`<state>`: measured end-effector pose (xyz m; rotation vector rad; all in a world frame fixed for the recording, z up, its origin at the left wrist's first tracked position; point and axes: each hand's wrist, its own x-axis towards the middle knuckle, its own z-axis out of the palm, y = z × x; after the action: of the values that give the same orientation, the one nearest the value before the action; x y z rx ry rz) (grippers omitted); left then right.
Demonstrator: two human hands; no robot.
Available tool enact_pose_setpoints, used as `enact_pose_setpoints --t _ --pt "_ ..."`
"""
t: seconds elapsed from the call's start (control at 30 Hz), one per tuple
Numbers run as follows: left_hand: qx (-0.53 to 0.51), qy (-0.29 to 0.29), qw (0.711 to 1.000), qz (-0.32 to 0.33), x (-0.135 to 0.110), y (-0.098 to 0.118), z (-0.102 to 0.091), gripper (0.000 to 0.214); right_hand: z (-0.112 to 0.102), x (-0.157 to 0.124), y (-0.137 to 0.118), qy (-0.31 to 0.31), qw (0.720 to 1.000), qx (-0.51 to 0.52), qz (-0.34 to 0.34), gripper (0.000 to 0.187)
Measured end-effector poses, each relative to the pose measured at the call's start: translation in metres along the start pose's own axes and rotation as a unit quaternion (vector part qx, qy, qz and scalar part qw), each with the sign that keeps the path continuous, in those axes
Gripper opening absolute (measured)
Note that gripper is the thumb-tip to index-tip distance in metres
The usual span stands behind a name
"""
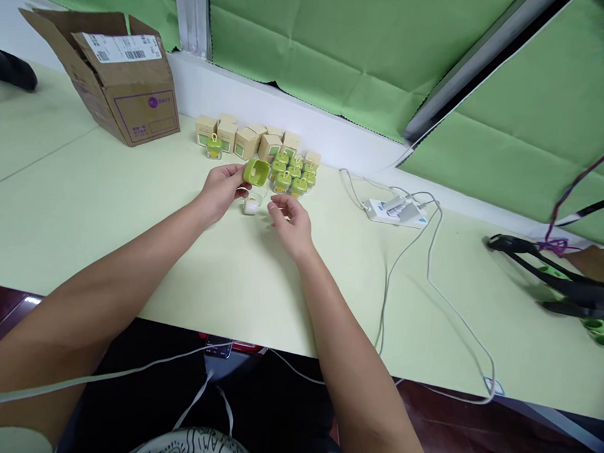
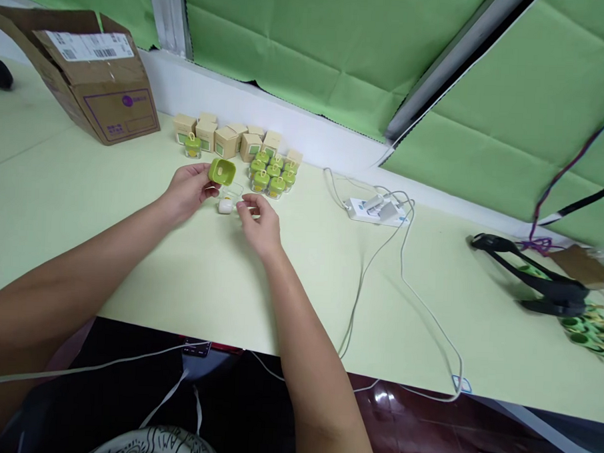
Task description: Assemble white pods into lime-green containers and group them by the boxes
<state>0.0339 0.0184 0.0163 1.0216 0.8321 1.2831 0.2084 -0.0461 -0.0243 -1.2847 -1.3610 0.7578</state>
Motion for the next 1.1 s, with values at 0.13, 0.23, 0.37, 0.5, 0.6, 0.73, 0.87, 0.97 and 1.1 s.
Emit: enact_pose_setpoints --t 0.13,0.23,0.37,0.5,0.6,0.73,0.87,0.97,1.1 --pt "-0.003 0.051 0.999 0.016 0.009 -0.001 -0.006 0.018 0.009 -0.006 0.010 -0.030 0.979 -0.174 -0.097 0.042" --pt "0.002 0.077 0.997 0.017 0.013 -0.006 -0.010 0.018 0.018 -0.009 0.011 -0.078 0.949 -0.270 -0.141 0.049" --pt "0.011 0.099 0.995 0.009 0.016 -0.012 -0.014 0.018 0.026 -0.011 0.005 -0.102 0.925 -0.329 -0.159 0.040" --pt "0.006 0.079 0.997 -0.011 0.017 -0.014 -0.016 0.016 0.028 -0.012 0.000 -0.106 0.925 -0.332 -0.152 0.027" --pt "0.006 0.049 0.998 -0.034 0.015 -0.016 -0.015 0.013 0.027 -0.012 0.002 -0.088 0.932 -0.330 -0.123 0.030" --pt "0.004 0.018 0.999 -0.036 0.014 -0.019 -0.016 0.010 0.025 -0.010 0.011 -0.043 0.975 -0.200 -0.090 0.044" --pt "0.002 -0.009 0.999 -0.037 0.014 -0.020 -0.016 0.011 0.018 0.000 0.014 0.023 0.996 0.078 0.026 0.048" --pt "0.020 -0.041 0.998 -0.034 0.012 -0.022 -0.014 0.018 0.011 0.005 0.008 0.019 0.968 0.230 0.102 0.054" --pt "0.079 -0.074 0.994 -0.001 0.006 -0.023 -0.009 0.023 0.008 0.004 -0.002 0.003 0.942 0.310 0.130 0.053"
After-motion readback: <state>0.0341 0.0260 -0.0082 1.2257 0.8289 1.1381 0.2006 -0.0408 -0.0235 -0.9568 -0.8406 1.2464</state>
